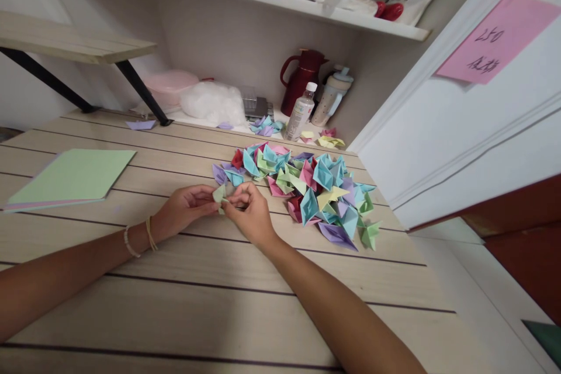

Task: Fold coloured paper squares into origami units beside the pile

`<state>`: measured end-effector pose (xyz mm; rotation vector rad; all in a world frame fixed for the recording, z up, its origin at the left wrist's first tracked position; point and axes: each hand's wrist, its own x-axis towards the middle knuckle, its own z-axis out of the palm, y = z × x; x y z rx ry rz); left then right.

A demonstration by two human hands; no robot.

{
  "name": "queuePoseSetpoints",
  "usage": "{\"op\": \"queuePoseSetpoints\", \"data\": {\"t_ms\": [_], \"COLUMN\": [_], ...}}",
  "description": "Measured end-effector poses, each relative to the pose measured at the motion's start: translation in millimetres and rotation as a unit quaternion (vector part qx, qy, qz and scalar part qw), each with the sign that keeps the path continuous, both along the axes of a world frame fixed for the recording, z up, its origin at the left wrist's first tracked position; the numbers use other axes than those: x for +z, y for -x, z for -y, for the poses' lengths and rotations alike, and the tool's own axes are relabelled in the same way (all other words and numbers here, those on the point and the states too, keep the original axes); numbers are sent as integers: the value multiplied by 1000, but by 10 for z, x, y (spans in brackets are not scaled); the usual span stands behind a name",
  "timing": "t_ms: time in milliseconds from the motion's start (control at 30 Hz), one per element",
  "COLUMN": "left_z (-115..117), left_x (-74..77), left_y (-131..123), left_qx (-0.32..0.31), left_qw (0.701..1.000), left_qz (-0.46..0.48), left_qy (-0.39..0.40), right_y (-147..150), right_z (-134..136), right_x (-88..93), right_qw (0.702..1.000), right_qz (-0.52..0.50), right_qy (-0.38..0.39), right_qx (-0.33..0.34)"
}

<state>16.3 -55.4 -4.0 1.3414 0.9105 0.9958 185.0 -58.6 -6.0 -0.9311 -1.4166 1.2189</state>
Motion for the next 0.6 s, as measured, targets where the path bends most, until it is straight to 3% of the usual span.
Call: {"op": "queuePoseSetpoints", "data": {"t_ms": [267,433,600], "left_z": [2,9,-3], "left_x": [96,95,64], "left_y": [-22,-38,-23], "left_qx": [81,93,98], "left_qw": [996,995,995], "left_qz": [29,28,9], "left_qy": [11,0,-22], "right_y": [36,42,51], "right_z": [77,71,32], "right_x": [8,-31,-49], "right_qw": [989,989,993], "right_qz": [107,56,-38], "right_qy": [-76,-84,-70], "right_qx": [-74,-104,-83]}}
